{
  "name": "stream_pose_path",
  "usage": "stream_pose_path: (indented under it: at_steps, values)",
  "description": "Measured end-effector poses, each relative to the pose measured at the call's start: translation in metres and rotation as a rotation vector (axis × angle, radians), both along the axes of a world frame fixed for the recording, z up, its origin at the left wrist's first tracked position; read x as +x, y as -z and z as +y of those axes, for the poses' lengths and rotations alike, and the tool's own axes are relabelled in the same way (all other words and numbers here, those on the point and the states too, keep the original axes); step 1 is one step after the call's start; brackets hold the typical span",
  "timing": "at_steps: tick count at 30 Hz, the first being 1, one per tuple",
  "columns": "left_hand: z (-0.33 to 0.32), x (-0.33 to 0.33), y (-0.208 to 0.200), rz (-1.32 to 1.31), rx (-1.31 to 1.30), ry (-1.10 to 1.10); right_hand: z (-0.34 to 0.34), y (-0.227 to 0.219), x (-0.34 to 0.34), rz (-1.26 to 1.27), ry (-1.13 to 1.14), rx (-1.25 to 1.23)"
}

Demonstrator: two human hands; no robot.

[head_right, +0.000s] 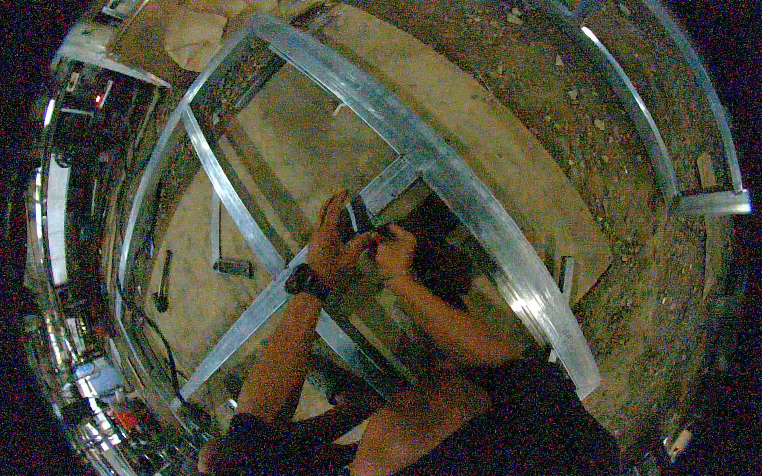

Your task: The person sits on the floor and assembles a metal frame by inserting small metal connectors into the joints of the frame. The person uses both hands to align and press the connectors into place.

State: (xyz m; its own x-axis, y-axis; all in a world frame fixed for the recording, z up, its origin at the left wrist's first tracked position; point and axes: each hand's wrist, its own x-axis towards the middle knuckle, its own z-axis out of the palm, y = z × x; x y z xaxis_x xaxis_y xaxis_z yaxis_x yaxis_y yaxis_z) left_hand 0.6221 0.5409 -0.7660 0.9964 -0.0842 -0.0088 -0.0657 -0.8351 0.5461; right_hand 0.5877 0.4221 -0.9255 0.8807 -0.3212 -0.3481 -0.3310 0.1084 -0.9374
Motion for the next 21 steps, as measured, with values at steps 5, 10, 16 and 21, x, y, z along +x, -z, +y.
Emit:
stream_pose_path:
  at_steps: [5,10,16,21]
  values:
    - [-0.021,0.033,0.011,0.138,-0.033,0.141,-0.020,0.070,-0.006,0.037,-0.043,-0.234]
    - [-0.003,0.021,0.027,0.029,0.023,0.126,-0.012,0.015,0.002,0.011,-0.182,-0.196]
    - [-0.013,0.024,0.029,-0.010,0.017,0.156,-0.010,0.036,-0.003,-0.141,0.072,-0.265]
    - [-0.022,0.026,0.033,0.019,0.025,0.172,-0.025,0.062,-0.002,-0.120,0.056,-0.200]
